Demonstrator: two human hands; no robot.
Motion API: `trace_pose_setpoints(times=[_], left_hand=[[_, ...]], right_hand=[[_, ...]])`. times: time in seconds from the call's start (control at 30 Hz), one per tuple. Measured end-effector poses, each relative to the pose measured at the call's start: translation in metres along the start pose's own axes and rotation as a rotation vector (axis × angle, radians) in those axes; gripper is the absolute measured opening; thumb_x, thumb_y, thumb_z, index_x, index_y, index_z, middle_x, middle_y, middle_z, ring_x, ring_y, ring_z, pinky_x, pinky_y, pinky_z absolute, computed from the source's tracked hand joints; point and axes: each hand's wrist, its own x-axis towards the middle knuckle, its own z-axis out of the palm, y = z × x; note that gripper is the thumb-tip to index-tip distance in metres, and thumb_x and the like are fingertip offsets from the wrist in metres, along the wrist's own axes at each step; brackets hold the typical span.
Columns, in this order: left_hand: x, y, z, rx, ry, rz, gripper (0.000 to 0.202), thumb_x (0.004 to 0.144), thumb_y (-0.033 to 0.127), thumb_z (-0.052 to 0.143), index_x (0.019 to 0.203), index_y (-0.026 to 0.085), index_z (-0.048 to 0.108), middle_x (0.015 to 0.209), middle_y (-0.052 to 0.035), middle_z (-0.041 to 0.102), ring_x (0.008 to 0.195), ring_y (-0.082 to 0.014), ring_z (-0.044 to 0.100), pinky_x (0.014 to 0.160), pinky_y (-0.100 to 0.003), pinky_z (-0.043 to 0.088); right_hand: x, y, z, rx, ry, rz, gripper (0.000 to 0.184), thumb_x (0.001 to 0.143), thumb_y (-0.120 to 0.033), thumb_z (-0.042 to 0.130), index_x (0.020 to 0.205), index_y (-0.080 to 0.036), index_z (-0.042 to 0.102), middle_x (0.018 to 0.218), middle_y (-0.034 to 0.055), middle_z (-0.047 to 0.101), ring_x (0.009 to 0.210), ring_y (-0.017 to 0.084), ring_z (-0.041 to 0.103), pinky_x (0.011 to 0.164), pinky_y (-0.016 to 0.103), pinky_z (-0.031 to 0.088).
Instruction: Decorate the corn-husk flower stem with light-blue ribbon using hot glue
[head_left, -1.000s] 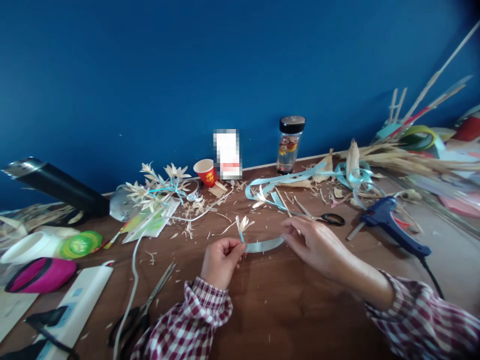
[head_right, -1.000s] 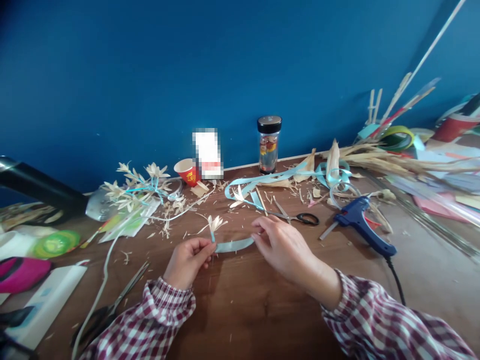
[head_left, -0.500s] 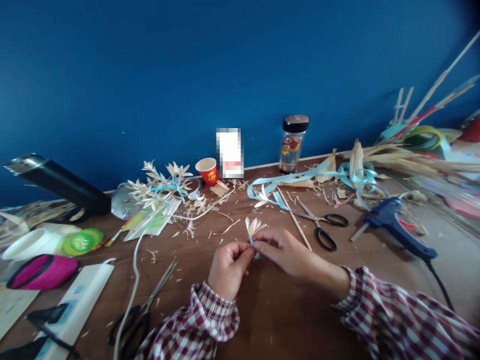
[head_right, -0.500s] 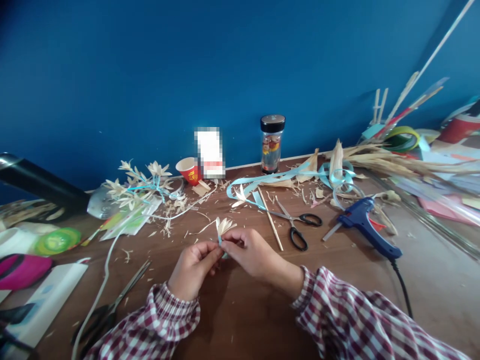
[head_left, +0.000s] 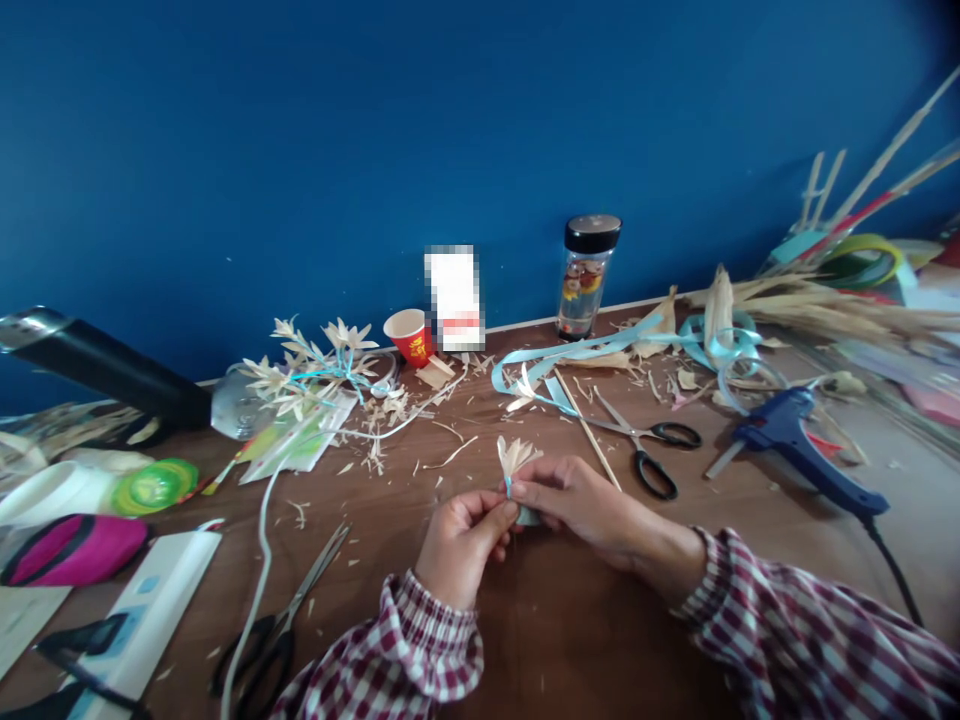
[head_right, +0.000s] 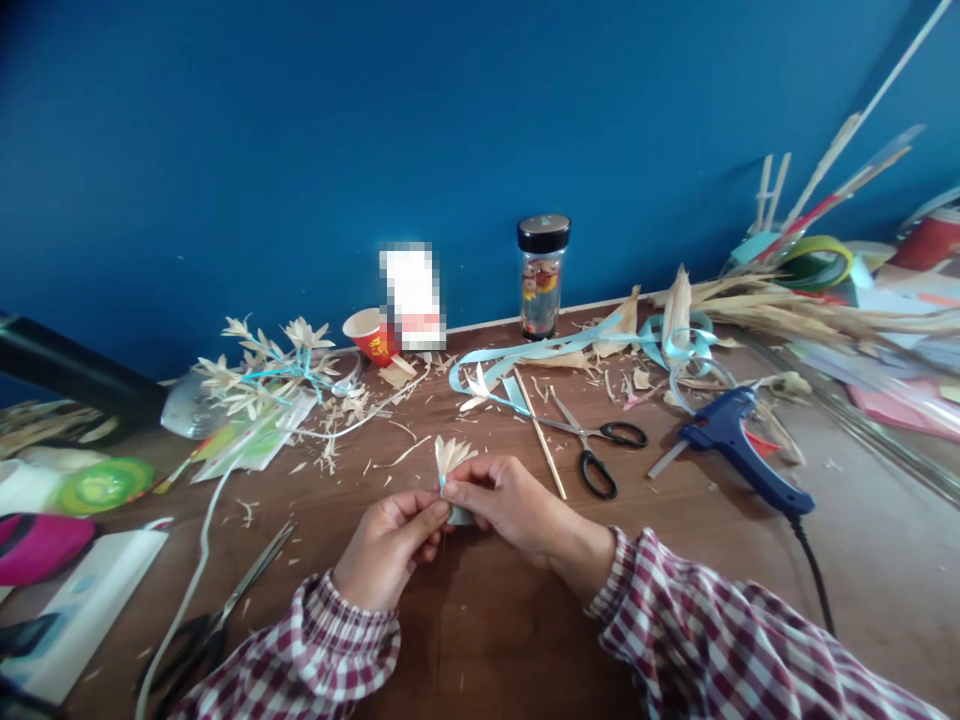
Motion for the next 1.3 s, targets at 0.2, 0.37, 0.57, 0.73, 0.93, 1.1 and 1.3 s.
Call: trace_pose_setpoints(times=[0.2, 0.37, 0.57, 0.73, 0.93, 1.1, 1.3], left_hand=[[0.002, 0.000, -0.003, -0.006, 0.044, -0.012, 0.027, 0.061, 0.038, 0.076, 0.065, 0.013, 0.066, 0.054, 0.0001, 0.062, 0.042, -0.0060, 0.045, 0.038, -0.017, 0.035], [0.000, 0.003, -0.004, 0.145, 0.094, 0.042, 0.025, 0.064, 0.037, 0.073, 0.068, 0.014, 0.068, 0.056, -0.0016, 0.064, 0.046, -0.0086, 0.051, 0.042, -0.019, 0.042], [-0.003, 0.005, -0.001, 0.242, 0.102, 0.055, 0.023, 0.066, 0.037, 0.072, 0.068, 0.014, 0.070, 0.058, -0.0026, 0.066, 0.049, -0.0101, 0.053, 0.046, -0.020, 0.046], [-0.001, 0.006, -0.001, -0.008, 0.021, -0.059, 0.030, 0.063, 0.038, 0.075, 0.079, 0.013, 0.071, 0.065, -0.0035, 0.067, 0.053, -0.0078, 0.054, 0.048, -0.018, 0.047], [-0.003, 0.009, 0.004, -0.221, -0.001, -0.234, 0.036, 0.055, 0.038, 0.080, 0.076, 0.011, 0.070, 0.059, -0.0026, 0.065, 0.047, -0.0046, 0.050, 0.041, -0.014, 0.045], [-0.005, 0.006, 0.006, -0.237, 0.016, -0.256, 0.037, 0.050, 0.033, 0.084, 0.076, 0.012, 0.070, 0.059, -0.0006, 0.063, 0.049, -0.0052, 0.051, 0.046, -0.018, 0.052], [-0.003, 0.003, 0.003, -0.221, 0.098, -0.202, 0.035, 0.050, 0.034, 0.083, 0.072, 0.011, 0.070, 0.059, -0.0015, 0.064, 0.052, -0.0060, 0.054, 0.048, -0.017, 0.053]], right_hand=[[-0.003, -0.008, -0.008, -0.236, -0.043, -0.010, 0.027, 0.087, -0.038, 0.048, 0.078, -0.016, 0.062, 0.051, -0.0040, 0.053, 0.041, 0.006, 0.044, 0.037, 0.016, 0.029], [-0.003, -0.008, -0.008, -0.255, -0.011, 0.021, 0.020, 0.082, -0.032, 0.055, 0.082, -0.015, 0.065, 0.052, -0.0043, 0.052, 0.044, 0.006, 0.043, 0.039, 0.016, 0.031], [0.000, 0.005, -0.002, -0.042, 0.051, 0.047, 0.021, 0.074, -0.034, 0.065, 0.079, -0.013, 0.063, 0.053, -0.0053, 0.052, 0.045, 0.005, 0.041, 0.041, 0.017, 0.030], [0.000, 0.006, -0.002, 0.093, 0.087, 0.037, 0.028, 0.070, -0.040, 0.069, 0.070, -0.014, 0.061, 0.055, -0.0052, 0.052, 0.045, 0.004, 0.039, 0.043, 0.018, 0.030], [-0.001, -0.001, -0.006, 0.119, 0.124, 0.059, 0.030, 0.066, -0.042, 0.072, 0.069, -0.014, 0.061, 0.057, -0.0055, 0.051, 0.045, 0.004, 0.039, 0.044, 0.018, 0.030], [0.000, 0.001, -0.007, 0.102, 0.128, 0.027, 0.030, 0.068, -0.042, 0.070, 0.068, -0.013, 0.060, 0.058, -0.0050, 0.051, 0.045, 0.003, 0.039, 0.044, 0.018, 0.029], [0.001, 0.008, -0.005, -0.006, 0.086, -0.003, 0.025, 0.079, -0.039, 0.058, 0.072, -0.015, 0.061, 0.054, -0.0041, 0.051, 0.045, 0.006, 0.042, 0.042, 0.019, 0.032]])
